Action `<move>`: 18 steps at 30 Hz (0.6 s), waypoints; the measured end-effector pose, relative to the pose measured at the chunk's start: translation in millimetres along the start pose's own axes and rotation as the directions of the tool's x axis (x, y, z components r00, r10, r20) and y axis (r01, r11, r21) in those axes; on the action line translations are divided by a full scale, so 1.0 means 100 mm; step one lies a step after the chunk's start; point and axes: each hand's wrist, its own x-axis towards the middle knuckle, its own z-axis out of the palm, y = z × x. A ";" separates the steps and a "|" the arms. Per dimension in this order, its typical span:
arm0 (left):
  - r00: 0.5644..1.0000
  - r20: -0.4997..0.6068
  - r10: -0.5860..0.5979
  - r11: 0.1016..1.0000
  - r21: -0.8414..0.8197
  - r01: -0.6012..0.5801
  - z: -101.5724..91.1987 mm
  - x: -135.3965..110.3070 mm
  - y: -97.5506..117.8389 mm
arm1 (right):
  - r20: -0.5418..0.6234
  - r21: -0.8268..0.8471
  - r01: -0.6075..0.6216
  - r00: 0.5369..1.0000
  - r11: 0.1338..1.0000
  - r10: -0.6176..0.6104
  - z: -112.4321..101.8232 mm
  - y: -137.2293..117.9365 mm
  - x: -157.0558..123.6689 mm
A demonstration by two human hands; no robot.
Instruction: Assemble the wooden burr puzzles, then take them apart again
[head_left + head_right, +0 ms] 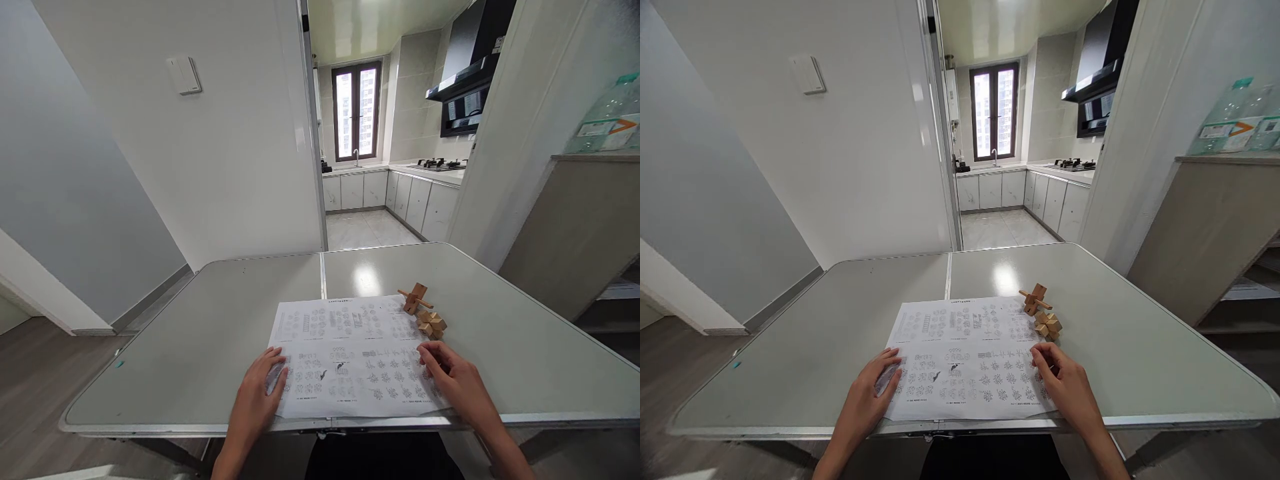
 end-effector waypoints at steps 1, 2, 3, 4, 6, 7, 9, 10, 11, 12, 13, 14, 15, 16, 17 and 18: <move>1.000 0.001 -0.001 1.000 0.000 0.001 0.00 0.00 0.00 | 0.003 0.001 0.001 1.000 1.000 -0.001 0.00 0.00 0.00; 1.000 0.004 -0.004 1.000 0.002 0.004 0.00 0.00 0.00 | 0.005 0.001 -0.001 1.000 1.000 0.001 0.00 0.00 0.00; 1.000 0.006 -0.007 1.000 0.003 0.007 0.00 0.00 0.00 | 0.009 0.001 -0.004 1.000 1.000 0.004 -0.01 -0.01 0.00; 1.000 0.008 -0.012 1.000 0.005 0.012 0.00 0.00 0.00 | 0.014 0.000 -0.009 1.000 1.000 0.009 -0.01 -0.01 -0.01; 1.000 0.009 -0.021 1.000 0.011 0.021 0.00 -0.01 0.00 | 0.016 -0.002 -0.015 1.000 1.000 0.015 -0.02 -0.03 -0.01; 1.000 0.009 -0.023 1.000 0.013 0.023 0.00 -0.01 0.00 | 0.014 -0.003 -0.016 1.000 1.000 0.016 -0.02 -0.04 -0.01; 1.000 0.010 -0.021 1.000 0.015 0.021 0.00 -0.01 0.00 | 0.008 -0.006 -0.019 1.000 1.000 0.019 -0.02 -0.04 -0.01; 1.000 0.009 -0.019 1.000 0.014 0.019 0.00 -0.01 0.00 | 0.005 -0.006 -0.019 1.000 1.000 0.019 -0.02 -0.05 0.00; 1.000 0.008 -0.017 1.000 0.013 0.017 0.00 -0.01 0.00 | 0.004 -0.007 -0.019 1.000 1.000 0.019 -0.02 -0.04 0.00; 1.000 0.006 -0.016 1.000 0.011 0.016 0.00 -0.01 0.00 | 0.005 -0.007 -0.018 1.000 1.000 0.018 -0.02 -0.04 0.00; 1.000 0.005 -0.015 1.000 0.009 0.014 0.01 -0.01 0.00 | 0.006 -0.007 -0.015 1.000 1.000 0.015 -0.02 -0.04 0.00; 1.000 0.005 -0.013 1.000 0.008 0.013 0.01 -0.01 0.00 | 0.006 -0.008 -0.011 1.000 1.000 0.011 -0.02 -0.03 0.00; 1.000 0.004 -0.010 1.000 0.006 0.010 0.01 -0.01 0.00 | 0.006 -0.009 -0.006 1.000 1.000 0.007 -0.02 -0.03 0.00; 1.000 0.003 -0.008 1.000 0.006 0.008 0.01 -0.01 0.00 | 0.005 -0.009 -0.002 1.000 1.000 0.002 -0.02 -0.03 0.00; 1.000 0.002 -0.009 1.000 0.007 0.009 0.01 -0.01 0.00 | 0.004 -0.009 0.001 1.000 1.000 -0.001 -0.01 -0.02 0.00; 1.000 0.001 -0.012 1.000 0.007 0.012 0.01 -0.01 0.00 | 0.004 -0.008 0.002 1.000 1.000 -0.002 -0.01 -0.02 0.00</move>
